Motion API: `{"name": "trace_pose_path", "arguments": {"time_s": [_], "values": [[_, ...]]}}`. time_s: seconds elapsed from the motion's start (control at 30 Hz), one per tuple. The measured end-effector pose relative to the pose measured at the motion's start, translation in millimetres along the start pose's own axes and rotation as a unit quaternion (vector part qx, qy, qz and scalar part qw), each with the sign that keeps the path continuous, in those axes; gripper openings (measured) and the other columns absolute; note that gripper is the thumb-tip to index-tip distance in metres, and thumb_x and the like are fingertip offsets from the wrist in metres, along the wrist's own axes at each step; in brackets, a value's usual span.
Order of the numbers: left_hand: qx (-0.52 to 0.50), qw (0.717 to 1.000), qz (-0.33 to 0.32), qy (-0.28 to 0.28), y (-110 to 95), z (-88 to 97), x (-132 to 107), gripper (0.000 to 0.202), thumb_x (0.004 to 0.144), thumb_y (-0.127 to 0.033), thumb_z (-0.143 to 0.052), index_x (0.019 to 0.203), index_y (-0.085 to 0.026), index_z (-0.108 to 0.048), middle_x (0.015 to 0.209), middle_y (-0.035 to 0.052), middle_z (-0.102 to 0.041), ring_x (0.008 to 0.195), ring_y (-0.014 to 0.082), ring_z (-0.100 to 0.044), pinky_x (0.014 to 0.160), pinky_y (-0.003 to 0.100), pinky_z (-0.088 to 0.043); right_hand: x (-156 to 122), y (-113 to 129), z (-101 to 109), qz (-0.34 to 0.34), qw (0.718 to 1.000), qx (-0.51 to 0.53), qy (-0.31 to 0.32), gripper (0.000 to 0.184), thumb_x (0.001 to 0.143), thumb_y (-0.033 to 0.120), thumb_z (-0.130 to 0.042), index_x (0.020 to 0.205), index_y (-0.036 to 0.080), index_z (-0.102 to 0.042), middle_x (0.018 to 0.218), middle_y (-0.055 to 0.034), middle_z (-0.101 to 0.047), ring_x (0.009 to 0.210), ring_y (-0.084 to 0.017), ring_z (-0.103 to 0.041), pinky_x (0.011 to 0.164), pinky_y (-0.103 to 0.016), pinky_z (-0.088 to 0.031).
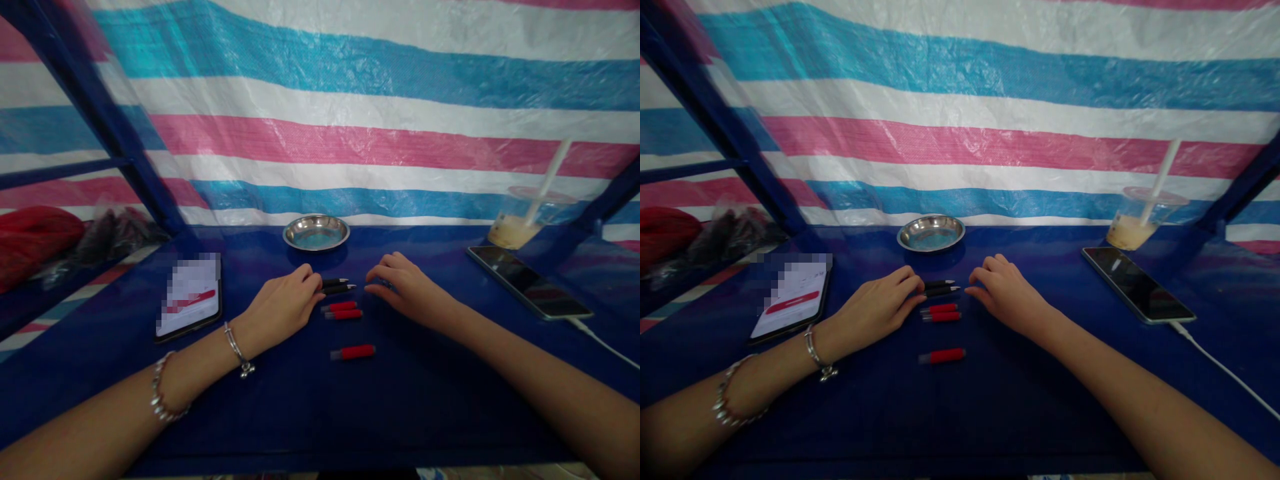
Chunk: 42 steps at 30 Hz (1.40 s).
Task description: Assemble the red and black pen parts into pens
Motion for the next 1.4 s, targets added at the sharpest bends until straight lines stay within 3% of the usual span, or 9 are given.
{"name": "trace_pose_path", "arguments": {"time_s": [0.17, 0.3, 0.5, 0.77, 0.87, 0.97, 1.2, 1.27, 1.4], "values": [[-0.027, 0.998, -0.033, -0.04, -15.5, 12.1, -1.6, 0.014, 0.087, -0.024, -0.033, 0.09, -0.016, -0.045, 0.087, 0.0029, -0.047, 0.068, 0.0139, -0.05, 0.057, 0.025, -0.04, 0.1, 18.4, 0.7, 0.033, 0.997, 0.065, 0.001, 0.024, 0.086, 0.027, -0.036, 0.084, 0.015, -0.057, 0.078, -0.0055, -0.054, 0.076, -0.016, -0.045, 0.071, -0.03, -0.036], [-0.029, 0.997, -0.047, -0.057, -21.5, 15.6, -3.5, 0.013, 0.087, -0.022, -0.034, 0.09, -0.015, -0.045, 0.085, 0.0029, -0.049, 0.068, 0.0143, -0.05, 0.057, 0.026, -0.04, 0.3, 25.8, 0.6, 0.043, 0.996, 0.082, 0.009, 0.022, 0.085, 0.021, -0.038, 0.073, 0.014, -0.055, 0.072, -0.0047, -0.055, 0.073, -0.015, -0.045, 0.067, -0.027, -0.035], [0.007, 0.997, -0.058, -0.044, -23.6, 9.7, -3.5, 0.013, 0.085, -0.019, -0.035, 0.09, -0.015, -0.047, 0.082, 0.0035, -0.052, 0.065, 0.0161, -0.051, 0.055, 0.028, -0.04, 0.2, 22.1, 1.9, 0.029, 0.998, 0.05, 0.002, 0.005, 0.077, 0.021, -0.053, 0.076, 0.016, -0.055, 0.073, -0.0022, -0.058, 0.072, -0.015, -0.05, 0.069, -0.029, -0.035], [0.022, 0.998, -0.054, -0.024, -26.4, 7.0, -3.5, 0.022, 0.088, -0.023, -0.029, 0.087, -0.015, -0.049, 0.08, 0.0035, -0.052, 0.066, 0.0171, -0.052, 0.058, 0.03, -0.041, -1.8, 18.3, 8.7, 0.013, 0.998, 0.051, -0.019, 0.012, 0.074, 0.025, -0.058, 0.082, 0.017, -0.053, 0.074, -0.0023, -0.057, 0.071, -0.016, -0.049, 0.064, -0.026, -0.035], [0.031, 0.998, -0.044, -0.034, -23.2, 8.9, -3.3, 0.022, 0.089, -0.023, -0.028, 0.088, -0.015, -0.048, 0.082, 0.003, -0.05, 0.064, 0.0159, -0.05, 0.055, 0.028, -0.04, -0.3, 15.0, 9.5, 0.001, 0.997, 0.074, -0.013, 0.017, 0.08, 0.032, -0.048, 0.087, 0.017, -0.053, 0.075, -0.0024, -0.058, 0.073, -0.016, -0.049, 0.064, -0.026, -0.034], [0.029, 0.998, -0.039, -0.043, -21.0, 10.4, -3.5, 0.022, 0.089, -0.023, -0.028, 0.089, -0.016, -0.048, 0.082, 0.0026, -0.049, 0.064, 0.0149, -0.049, 0.053, 0.027, -0.038, 1.5, 13.9, 6.1, 0.006, 0.997, 0.073, 0.007, 0.028, 0.087, 0.029, -0.033, 0.073, 0.016, -0.054, 0.067, -0.002, -0.056, 0.066, -0.014, -0.047, 0.063, -0.026, -0.032], [0.017, 0.998, -0.037, -0.04, -20.5, 10.0, -3.6, 0.022, 0.089, -0.024, -0.027, 0.089, -0.016, -0.048, 0.082, 0.0025, -0.048, 0.064, 0.0142, -0.049, 0.052, 0.026, -0.038, 1.7, 9.2, 8.5, -0.018, 0.987, 0.157, -0.005, 0.008, 0.079, 0.023, -0.05, 0.078, 0.016, -0.052, 0.069, -0.0005, -0.055, 0.064, -0.012, -0.047, 0.059, -0.022, -0.033], [0.015, 0.998, -0.037, -0.041, -21.0, 10.5, -4.0, 0.022, 0.089, -0.024, -0.027, 0.089, -0.016, -0.048, 0.082, 0.0027, -0.048, 0.064, 0.0145, -0.049, 0.052, 0.026, -0.038, 1.7, 7.1, 7.6, -0.033, 0.983, 0.182, -0.001, 0.013, 0.076, 0.027, -0.053, 0.084, 0.016, -0.051, 0.071, -0.0002, -0.056, 0.064, -0.011, -0.047, 0.058, -0.023, -0.034], [0.012, 0.998, -0.035, -0.044, -21.6, 12.6, -4.8, 0.021, 0.089, -0.023, -0.028, 0.09, -0.015, -0.048, 0.082, 0.0029, -0.048, 0.064, 0.0146, -0.048, 0.052, 0.026, -0.038, 2.9, 9.3, 5.8, -0.024, 0.985, 0.168, 0.009, 0.019, 0.083, 0.028, -0.041, 0.076, 0.016, -0.054, 0.067, -0.0007, -0.056, 0.064, -0.012, -0.048, 0.06, -0.024, -0.034]]}}
Point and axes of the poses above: each hand's wrist, its own x-axis towards the middle knuckle, its own z-axis out of the back of the hand, y = z × x, the point moved 10 cm from there along x, towards the middle knuckle
